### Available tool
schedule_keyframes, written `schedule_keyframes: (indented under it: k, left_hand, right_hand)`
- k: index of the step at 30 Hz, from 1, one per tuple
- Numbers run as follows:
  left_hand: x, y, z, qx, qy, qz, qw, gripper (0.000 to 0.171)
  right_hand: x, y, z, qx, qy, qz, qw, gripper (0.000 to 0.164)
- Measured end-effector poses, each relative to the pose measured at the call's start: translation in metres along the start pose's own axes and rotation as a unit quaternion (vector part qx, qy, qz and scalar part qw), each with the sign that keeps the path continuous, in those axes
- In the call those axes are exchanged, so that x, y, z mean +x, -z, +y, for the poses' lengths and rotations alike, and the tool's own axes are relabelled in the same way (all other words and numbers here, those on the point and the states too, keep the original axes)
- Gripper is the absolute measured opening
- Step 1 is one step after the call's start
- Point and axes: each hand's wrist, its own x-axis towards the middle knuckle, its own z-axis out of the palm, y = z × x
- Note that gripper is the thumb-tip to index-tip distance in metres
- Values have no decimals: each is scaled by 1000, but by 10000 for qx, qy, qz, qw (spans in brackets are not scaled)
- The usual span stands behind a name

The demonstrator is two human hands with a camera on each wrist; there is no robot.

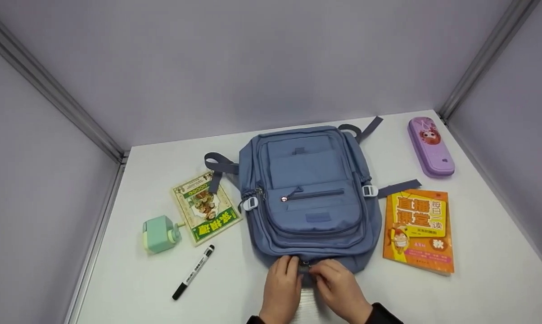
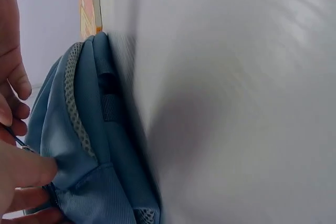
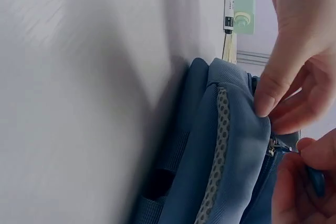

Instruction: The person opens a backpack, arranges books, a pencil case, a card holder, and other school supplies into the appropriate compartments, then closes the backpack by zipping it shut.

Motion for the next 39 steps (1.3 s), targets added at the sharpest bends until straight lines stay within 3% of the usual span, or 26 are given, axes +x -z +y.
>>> schedule_keyframes:
  k: [2, 4, 9, 12, 19, 27, 35, 39]
  left_hand:
    - [1, 1, -1, -20, 133, -317, 9994, 49]
    - [3, 1, -2, -3, 205, -424, 9989, 46]
    - [12, -2, -5, 108, 44, 172, 9998, 29]
    - [16, -1, -7, 129, -93, 438, 9989, 30]
    - [14, 10, -15, 145, -186, 407, 9989, 31]
    - [12, 20, -21, 39, -106, 378, 9992, 31]
    - [9, 35, -38, -65, 374, 44, 9993, 27]
    - [9, 41, -41, 30, 599, -572, 9966, 25]
  right_hand:
    - [1, 0, 0, 112, 30, -34, 9999, 27]
    - [2, 1, 0, 210, 62, -69, 9997, 26]
    - [6, 7, 5, 168, -44, -75, 9998, 23]
    - [7, 15, 11, -9, -307, -12, 9995, 26]
    - [10, 45, 37, -426, -915, 273, 9945, 29]
    - [17, 74, 63, -1015, -1555, 214, 9824, 22]
    - [23, 99, 100, -1164, -2253, 392, 9665, 9]
    - [33, 102, 113, -1066, -2582, 141, 9601, 7]
